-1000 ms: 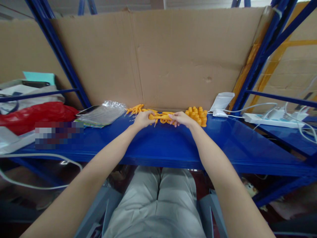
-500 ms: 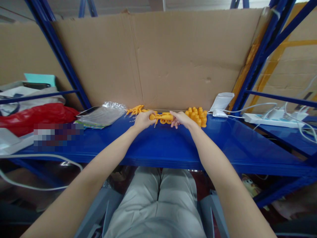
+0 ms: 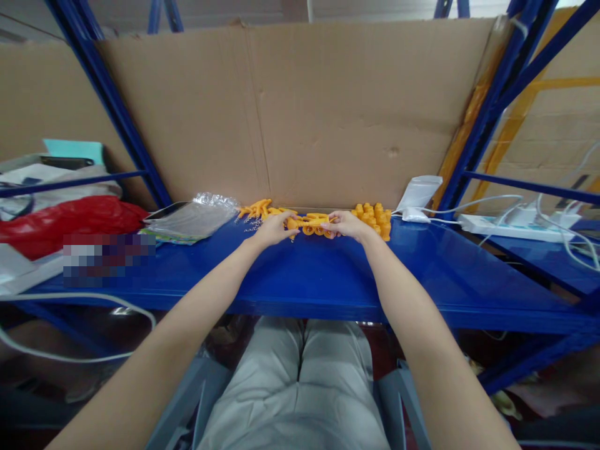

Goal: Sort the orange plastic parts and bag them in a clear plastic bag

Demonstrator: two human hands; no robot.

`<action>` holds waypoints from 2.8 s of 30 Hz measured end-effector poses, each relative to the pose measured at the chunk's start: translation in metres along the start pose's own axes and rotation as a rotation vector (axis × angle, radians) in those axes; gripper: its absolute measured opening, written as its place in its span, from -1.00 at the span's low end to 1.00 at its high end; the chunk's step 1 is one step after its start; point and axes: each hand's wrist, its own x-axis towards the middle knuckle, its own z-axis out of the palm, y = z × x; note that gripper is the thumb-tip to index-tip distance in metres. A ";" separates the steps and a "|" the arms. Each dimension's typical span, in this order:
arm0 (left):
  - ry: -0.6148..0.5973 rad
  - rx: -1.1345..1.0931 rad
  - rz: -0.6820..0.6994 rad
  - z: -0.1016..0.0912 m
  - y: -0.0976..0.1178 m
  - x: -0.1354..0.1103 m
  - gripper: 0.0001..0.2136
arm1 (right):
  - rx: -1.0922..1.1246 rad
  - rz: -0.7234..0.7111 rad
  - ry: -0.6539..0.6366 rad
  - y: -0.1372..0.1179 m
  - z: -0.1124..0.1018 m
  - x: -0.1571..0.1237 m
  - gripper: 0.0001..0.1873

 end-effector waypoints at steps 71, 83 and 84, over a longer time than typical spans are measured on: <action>0.089 -0.078 -0.055 0.009 0.004 0.041 -0.51 | 0.123 0.060 0.123 -0.006 0.016 0.005 -0.68; -0.053 -0.052 -0.024 0.042 0.035 0.090 -0.55 | 0.130 0.057 0.288 0.001 0.026 0.010 -0.69; -0.067 -0.031 -0.043 0.045 0.035 0.090 -0.56 | 0.093 0.084 0.287 0.003 0.026 0.011 -0.69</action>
